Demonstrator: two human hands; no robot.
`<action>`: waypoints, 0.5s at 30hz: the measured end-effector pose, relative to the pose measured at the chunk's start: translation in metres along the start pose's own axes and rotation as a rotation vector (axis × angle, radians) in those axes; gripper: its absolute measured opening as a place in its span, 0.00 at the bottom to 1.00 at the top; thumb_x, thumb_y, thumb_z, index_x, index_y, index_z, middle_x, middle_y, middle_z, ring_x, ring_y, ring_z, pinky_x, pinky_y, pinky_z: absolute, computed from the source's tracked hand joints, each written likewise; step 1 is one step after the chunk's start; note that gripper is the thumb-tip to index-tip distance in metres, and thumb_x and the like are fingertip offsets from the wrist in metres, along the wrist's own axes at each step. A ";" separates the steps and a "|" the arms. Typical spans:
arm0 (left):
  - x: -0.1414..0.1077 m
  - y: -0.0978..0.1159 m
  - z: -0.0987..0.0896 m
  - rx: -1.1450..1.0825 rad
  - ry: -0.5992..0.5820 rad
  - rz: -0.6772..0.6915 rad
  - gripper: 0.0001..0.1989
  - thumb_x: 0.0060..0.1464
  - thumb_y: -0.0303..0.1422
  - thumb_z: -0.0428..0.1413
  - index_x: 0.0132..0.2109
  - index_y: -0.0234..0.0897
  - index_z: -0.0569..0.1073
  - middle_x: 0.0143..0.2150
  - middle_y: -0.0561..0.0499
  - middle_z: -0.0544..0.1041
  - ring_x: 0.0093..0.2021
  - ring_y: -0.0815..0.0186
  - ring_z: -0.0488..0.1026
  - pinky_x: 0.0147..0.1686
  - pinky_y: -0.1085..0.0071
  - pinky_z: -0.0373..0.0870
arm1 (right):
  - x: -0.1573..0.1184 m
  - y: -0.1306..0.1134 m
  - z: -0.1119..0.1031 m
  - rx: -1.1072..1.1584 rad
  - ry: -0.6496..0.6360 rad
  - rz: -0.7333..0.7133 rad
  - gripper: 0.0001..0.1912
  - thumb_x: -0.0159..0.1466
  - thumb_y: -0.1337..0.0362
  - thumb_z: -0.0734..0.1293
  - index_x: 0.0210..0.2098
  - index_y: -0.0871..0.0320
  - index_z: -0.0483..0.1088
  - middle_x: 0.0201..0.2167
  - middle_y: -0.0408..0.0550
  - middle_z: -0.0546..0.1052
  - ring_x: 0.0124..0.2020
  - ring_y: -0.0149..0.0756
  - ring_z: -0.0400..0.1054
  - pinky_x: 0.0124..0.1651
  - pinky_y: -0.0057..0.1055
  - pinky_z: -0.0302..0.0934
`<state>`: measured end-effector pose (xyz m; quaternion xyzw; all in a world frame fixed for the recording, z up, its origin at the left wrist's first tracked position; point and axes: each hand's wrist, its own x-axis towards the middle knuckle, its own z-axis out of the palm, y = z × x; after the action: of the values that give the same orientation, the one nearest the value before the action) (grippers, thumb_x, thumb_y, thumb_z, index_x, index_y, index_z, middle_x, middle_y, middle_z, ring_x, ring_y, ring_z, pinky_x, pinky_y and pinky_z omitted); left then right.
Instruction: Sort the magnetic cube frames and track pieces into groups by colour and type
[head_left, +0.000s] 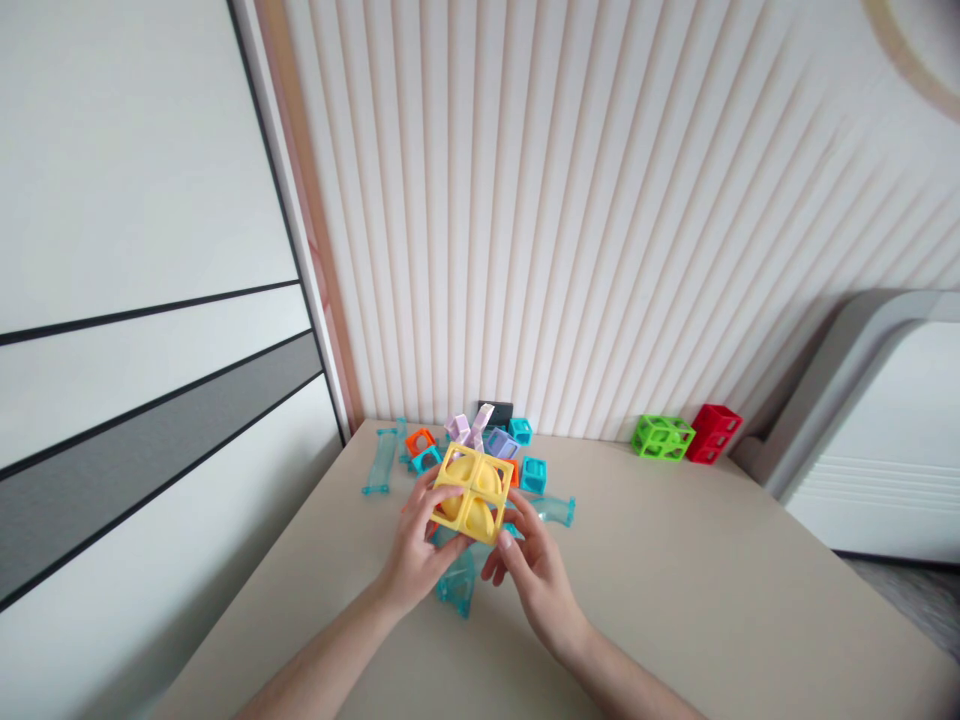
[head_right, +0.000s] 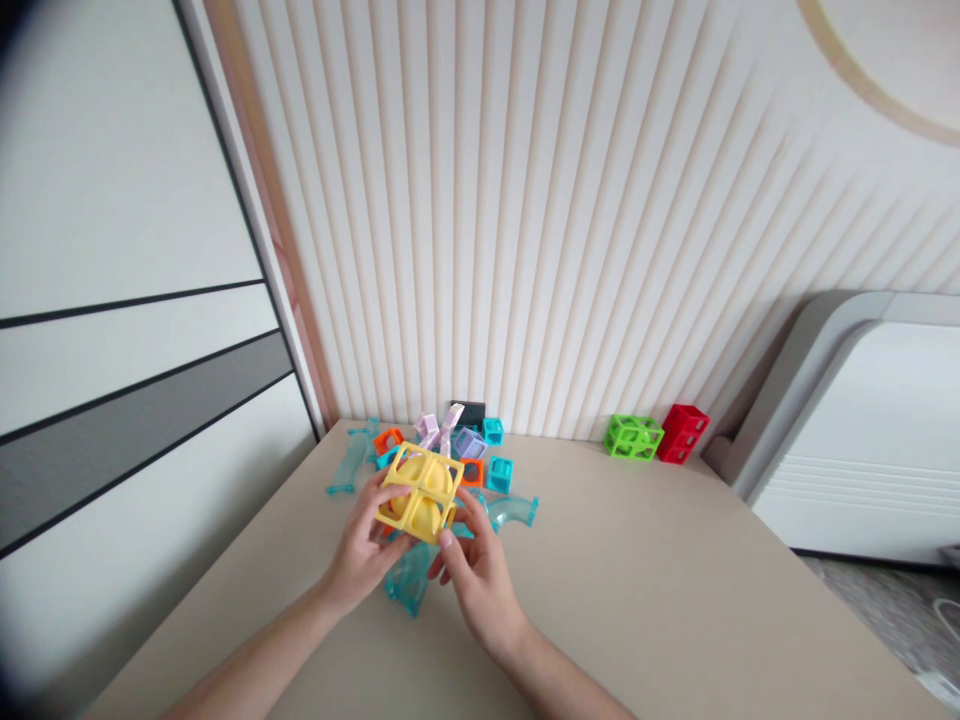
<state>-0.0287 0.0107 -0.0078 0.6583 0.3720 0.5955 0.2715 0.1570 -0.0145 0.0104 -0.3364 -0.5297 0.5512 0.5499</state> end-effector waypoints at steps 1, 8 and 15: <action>0.000 -0.001 0.000 0.016 -0.010 0.018 0.20 0.53 0.35 0.66 0.53 0.45 0.73 0.66 0.41 0.62 0.66 0.48 0.65 0.57 0.56 0.72 | -0.001 0.000 0.000 -0.005 -0.014 0.005 0.30 0.65 0.48 0.70 0.63 0.46 0.61 0.50 0.51 0.75 0.25 0.32 0.75 0.27 0.31 0.67; -0.002 0.001 0.000 0.087 -0.081 0.077 0.25 0.54 0.32 0.66 0.57 0.47 0.68 0.66 0.40 0.62 0.66 0.48 0.64 0.61 0.52 0.67 | -0.001 0.000 -0.001 0.055 -0.015 0.026 0.32 0.65 0.50 0.70 0.64 0.46 0.56 0.55 0.55 0.73 0.26 0.33 0.76 0.28 0.32 0.66; -0.001 0.003 0.000 0.140 -0.122 0.132 0.24 0.57 0.30 0.63 0.59 0.47 0.67 0.67 0.39 0.61 0.68 0.47 0.61 0.62 0.51 0.65 | 0.001 0.001 -0.002 0.099 0.000 0.018 0.32 0.65 0.49 0.70 0.63 0.47 0.56 0.55 0.56 0.74 0.22 0.32 0.75 0.25 0.31 0.65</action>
<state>-0.0284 0.0081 -0.0064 0.7337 0.3514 0.5434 0.2070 0.1584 -0.0128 0.0096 -0.3135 -0.4988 0.5816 0.5609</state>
